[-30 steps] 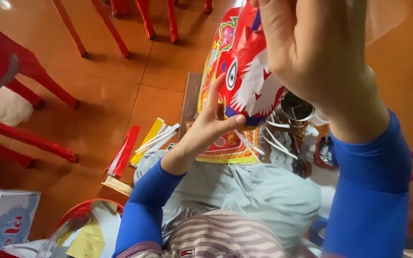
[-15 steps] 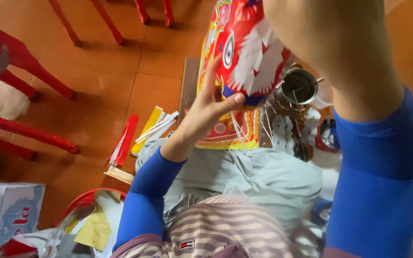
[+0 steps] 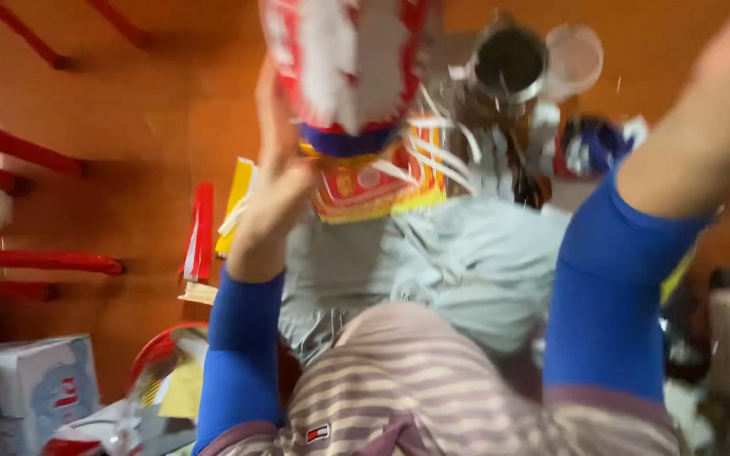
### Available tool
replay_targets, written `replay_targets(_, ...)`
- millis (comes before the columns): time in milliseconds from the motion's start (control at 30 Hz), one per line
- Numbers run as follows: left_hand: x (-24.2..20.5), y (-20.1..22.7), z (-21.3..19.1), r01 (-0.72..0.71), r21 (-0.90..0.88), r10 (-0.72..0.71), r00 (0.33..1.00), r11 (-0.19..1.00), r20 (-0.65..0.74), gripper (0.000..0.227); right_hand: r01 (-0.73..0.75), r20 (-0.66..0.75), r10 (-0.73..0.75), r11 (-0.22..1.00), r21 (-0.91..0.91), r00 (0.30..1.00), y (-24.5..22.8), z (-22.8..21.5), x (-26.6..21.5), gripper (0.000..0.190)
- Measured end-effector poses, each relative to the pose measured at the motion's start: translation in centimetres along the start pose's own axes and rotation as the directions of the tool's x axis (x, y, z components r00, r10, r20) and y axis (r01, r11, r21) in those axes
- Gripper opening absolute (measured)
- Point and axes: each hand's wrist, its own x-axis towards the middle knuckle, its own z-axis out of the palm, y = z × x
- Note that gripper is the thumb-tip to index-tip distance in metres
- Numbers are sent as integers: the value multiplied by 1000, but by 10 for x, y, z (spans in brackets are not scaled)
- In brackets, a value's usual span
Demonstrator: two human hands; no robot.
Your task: Assembling and decorating a colorful paper lantern.
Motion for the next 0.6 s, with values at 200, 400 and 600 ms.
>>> replay_targets(200, -79, -62, -69, 137, -221, -193, 947, 966, -257, 87, -568, -12, 623, 720, 399, 782, 131, 96, -232, 14)
replay_targets(400, -175, -150, -137, 456, -28, -416, 784, 890, -460, 50, -767, -31, 822, 544, 340, 569, 164, 213, -321, 13)
replay_targets(600, -246, -243, -185, 599, 800, -141, 791, -12, -595, 30, -497, -120, 483, 824, -272, 867, 172, 221, -223, 15)
